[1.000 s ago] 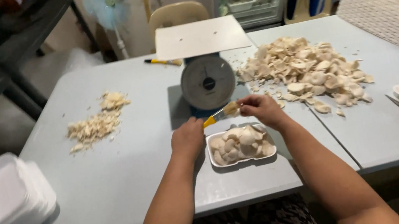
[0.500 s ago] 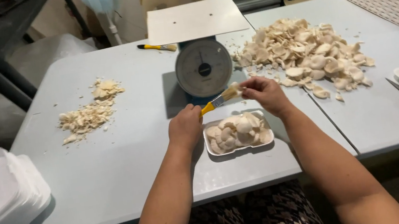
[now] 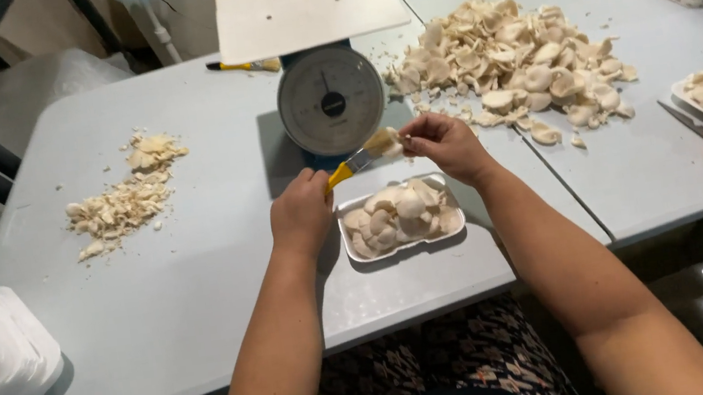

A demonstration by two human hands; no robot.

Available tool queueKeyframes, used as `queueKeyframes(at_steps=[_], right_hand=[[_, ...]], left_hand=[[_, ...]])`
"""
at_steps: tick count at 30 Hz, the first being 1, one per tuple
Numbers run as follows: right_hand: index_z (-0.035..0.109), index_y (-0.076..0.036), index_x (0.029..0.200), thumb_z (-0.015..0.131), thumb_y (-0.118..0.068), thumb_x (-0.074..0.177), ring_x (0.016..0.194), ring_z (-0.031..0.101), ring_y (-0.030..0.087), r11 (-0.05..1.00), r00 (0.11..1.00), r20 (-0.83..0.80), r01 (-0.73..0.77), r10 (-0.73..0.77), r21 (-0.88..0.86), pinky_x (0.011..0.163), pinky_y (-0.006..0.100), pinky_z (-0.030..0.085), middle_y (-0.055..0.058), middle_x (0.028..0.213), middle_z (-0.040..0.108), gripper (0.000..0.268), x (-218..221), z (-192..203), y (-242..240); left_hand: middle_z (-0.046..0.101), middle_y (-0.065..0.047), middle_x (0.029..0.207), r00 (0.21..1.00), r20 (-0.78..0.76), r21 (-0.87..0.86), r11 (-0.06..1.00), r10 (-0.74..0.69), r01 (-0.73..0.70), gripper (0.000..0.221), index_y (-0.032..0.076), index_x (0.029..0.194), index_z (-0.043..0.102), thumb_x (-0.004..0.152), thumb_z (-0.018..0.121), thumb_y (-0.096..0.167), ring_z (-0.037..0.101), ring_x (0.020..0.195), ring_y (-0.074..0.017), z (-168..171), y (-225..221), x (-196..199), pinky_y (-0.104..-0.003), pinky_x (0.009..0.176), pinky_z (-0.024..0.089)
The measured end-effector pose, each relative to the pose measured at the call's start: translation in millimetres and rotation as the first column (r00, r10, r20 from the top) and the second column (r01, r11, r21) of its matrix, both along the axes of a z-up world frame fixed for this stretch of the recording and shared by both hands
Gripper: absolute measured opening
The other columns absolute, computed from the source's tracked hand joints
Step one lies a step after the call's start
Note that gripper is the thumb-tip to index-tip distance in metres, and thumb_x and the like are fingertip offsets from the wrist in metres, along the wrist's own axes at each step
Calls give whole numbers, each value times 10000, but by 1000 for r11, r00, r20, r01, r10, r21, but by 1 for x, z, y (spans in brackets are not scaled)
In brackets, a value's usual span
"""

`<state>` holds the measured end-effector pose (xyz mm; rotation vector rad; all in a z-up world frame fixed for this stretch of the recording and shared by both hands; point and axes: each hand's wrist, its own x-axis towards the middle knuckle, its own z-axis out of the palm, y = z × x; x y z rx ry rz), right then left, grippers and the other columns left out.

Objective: Cleaning mushrooms with a brush, sorting them into trays, and weighing them on a scale.

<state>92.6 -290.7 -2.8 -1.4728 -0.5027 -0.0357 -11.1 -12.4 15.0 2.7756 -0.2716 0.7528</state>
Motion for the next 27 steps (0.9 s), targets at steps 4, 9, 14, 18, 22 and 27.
queueKeyframes(at_steps=[4, 9, 14, 18, 22, 27], right_hand=[[690, 47, 1153, 715, 37, 943, 902, 744, 226, 999, 999, 3, -35, 35, -11, 862, 386, 641, 185, 964, 740, 212, -12, 9, 1], [697, 3, 1080, 815, -75, 925, 825, 705, 166, 990, 994, 73, 90, -82, -112, 791, 324, 604, 136, 864, 712, 210, -41, 35, -16], [698, -29, 1040, 806, -148, 934, 745, 659, 150, 951, 988, 43, 156, -150, -265, 714, 300, 553, 103, 775, 693, 192, -58, 21, -41], [729, -69, 1079, 782, -179, 931, 750, 654, 135, 920, 993, 12, 113, -117, -375, 720, 284, 521, 85, 784, 730, 192, -74, 29, -39], [771, -82, 995, 749, -169, 888, 725, 603, 172, 837, 990, 76, 139, -116, -529, 716, 307, 478, 86, 725, 702, 139, -81, 40, -40], [801, -86, 923, 766, -255, 858, 715, 582, 204, 794, 986, 148, 147, -73, -590, 765, 351, 474, 101, 715, 670, 185, -79, 37, -41]], left_hand=[[583, -13, 801, 994, 108, 116, 993, 14, -26, 92, 163, 869, 646, 923, 651, 238, 703, 725, -254, -19, 3, 11, -388, 620, 593], [605, -53, 838, 993, -70, 15, 995, 95, -94, 92, 122, 890, 650, 921, 671, 206, 713, 768, -304, -17, 18, 12, -432, 696, 596], [611, -41, 835, 980, -173, -30, 993, 103, -110, 57, 132, 912, 664, 939, 669, 182, 720, 775, -283, 1, 13, 4, -409, 719, 590], [617, -34, 825, 968, -229, -31, 993, 103, -113, 53, 132, 925, 678, 960, 665, 170, 721, 757, -247, 9, 8, -2, -379, 721, 586], [630, -55, 832, 966, -244, -55, 994, 82, -98, 44, 105, 950, 694, 965, 674, 141, 721, 763, -257, 18, 6, -6, -383, 730, 586], [622, -44, 801, 958, -267, -30, 993, 104, -116, 55, 105, 948, 696, 974, 672, 147, 713, 727, -238, 22, 4, -8, -367, 708, 584]])
